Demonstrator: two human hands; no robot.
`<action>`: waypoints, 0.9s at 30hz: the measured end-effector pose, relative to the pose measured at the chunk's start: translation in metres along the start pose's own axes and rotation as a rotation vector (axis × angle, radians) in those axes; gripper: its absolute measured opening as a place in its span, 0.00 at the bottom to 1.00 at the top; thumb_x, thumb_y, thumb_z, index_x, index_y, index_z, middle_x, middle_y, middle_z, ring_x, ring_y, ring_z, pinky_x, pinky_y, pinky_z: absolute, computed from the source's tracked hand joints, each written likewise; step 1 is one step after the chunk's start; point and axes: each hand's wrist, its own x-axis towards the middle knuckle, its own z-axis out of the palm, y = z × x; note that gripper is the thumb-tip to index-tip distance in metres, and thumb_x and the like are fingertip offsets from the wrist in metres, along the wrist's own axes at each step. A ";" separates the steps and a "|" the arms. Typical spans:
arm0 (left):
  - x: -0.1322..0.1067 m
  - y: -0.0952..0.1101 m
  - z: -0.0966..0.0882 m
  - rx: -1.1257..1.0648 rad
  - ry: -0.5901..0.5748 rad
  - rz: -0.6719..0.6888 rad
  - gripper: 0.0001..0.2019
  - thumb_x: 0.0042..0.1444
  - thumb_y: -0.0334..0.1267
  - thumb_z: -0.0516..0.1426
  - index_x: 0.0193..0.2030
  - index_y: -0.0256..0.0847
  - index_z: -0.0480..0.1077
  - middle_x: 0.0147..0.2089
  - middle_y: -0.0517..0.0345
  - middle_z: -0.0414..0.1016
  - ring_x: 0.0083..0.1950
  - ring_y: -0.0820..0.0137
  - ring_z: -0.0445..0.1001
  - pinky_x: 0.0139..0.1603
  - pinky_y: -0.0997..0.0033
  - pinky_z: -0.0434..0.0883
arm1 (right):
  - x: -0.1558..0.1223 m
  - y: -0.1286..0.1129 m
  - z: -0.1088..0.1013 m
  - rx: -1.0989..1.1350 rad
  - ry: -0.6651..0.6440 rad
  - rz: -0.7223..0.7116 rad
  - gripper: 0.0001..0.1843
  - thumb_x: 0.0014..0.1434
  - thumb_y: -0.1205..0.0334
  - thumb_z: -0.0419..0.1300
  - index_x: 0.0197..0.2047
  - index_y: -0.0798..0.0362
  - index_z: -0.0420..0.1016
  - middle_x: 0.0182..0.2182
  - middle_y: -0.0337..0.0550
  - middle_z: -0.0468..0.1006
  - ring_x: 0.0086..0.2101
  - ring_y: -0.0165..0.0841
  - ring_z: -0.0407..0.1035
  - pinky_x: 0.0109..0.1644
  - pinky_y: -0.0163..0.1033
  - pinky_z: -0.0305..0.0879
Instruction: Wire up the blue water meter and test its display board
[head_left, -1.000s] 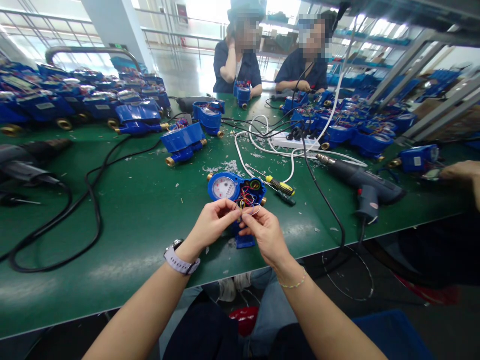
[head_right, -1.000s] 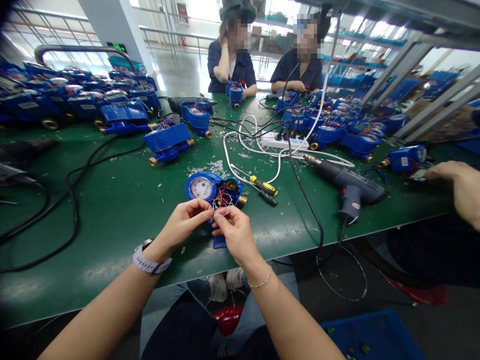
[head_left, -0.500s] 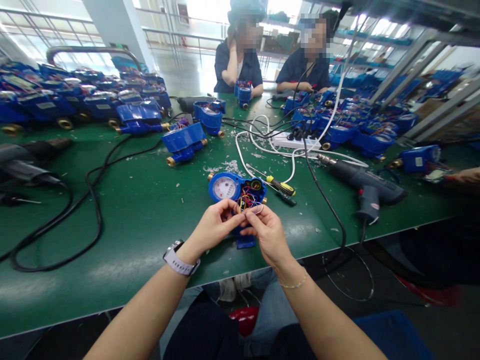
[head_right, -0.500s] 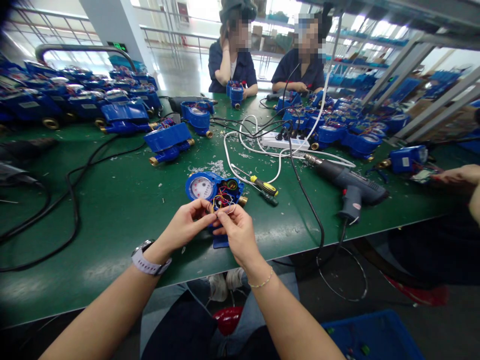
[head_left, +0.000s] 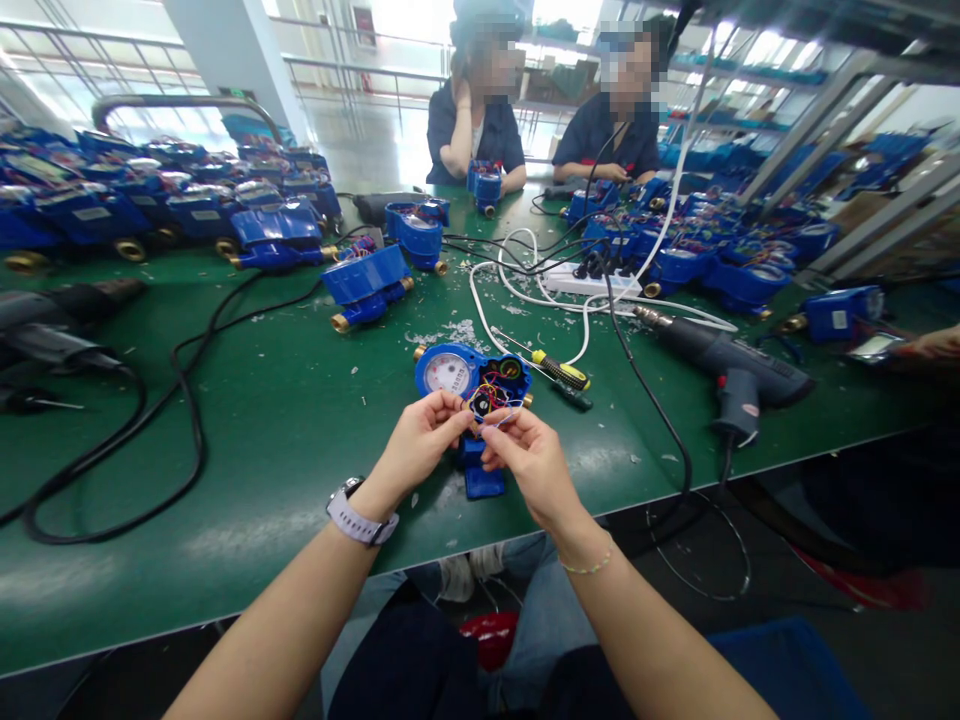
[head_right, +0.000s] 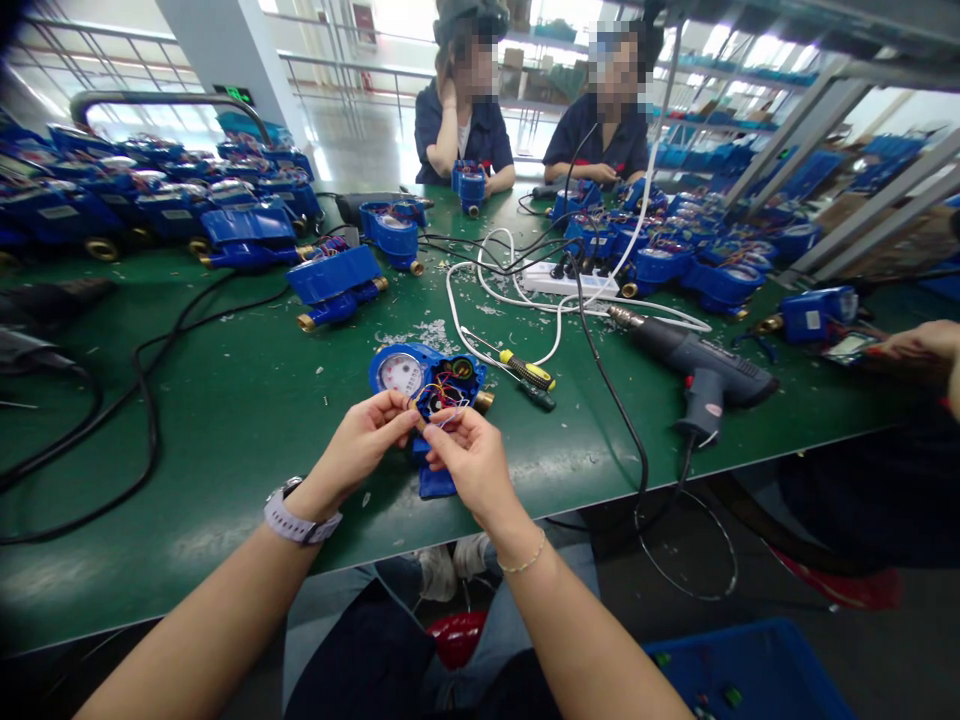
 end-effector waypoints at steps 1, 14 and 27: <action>0.000 0.000 0.000 -0.004 0.002 0.000 0.14 0.49 0.45 0.63 0.31 0.37 0.66 0.24 0.64 0.70 0.22 0.79 0.64 0.25 0.78 0.62 | 0.000 0.001 0.001 -0.054 -0.007 -0.012 0.14 0.49 0.56 0.67 0.35 0.55 0.72 0.23 0.35 0.74 0.21 0.25 0.67 0.25 0.30 0.68; 0.002 0.001 -0.001 -0.097 0.012 -0.094 0.17 0.46 0.47 0.66 0.31 0.35 0.70 0.28 0.58 0.76 0.23 0.79 0.64 0.25 0.79 0.61 | 0.000 -0.004 -0.008 -0.027 0.012 -0.048 0.12 0.54 0.56 0.60 0.32 0.51 0.62 0.28 0.35 0.75 0.19 0.24 0.64 0.23 0.31 0.66; -0.004 0.005 0.000 -0.064 -0.067 -0.024 0.14 0.49 0.47 0.64 0.29 0.35 0.73 0.26 0.60 0.75 0.26 0.77 0.66 0.29 0.77 0.64 | 0.004 -0.009 0.004 -0.074 0.021 -0.005 0.16 0.48 0.53 0.67 0.36 0.55 0.79 0.22 0.35 0.71 0.19 0.23 0.56 0.20 0.30 0.59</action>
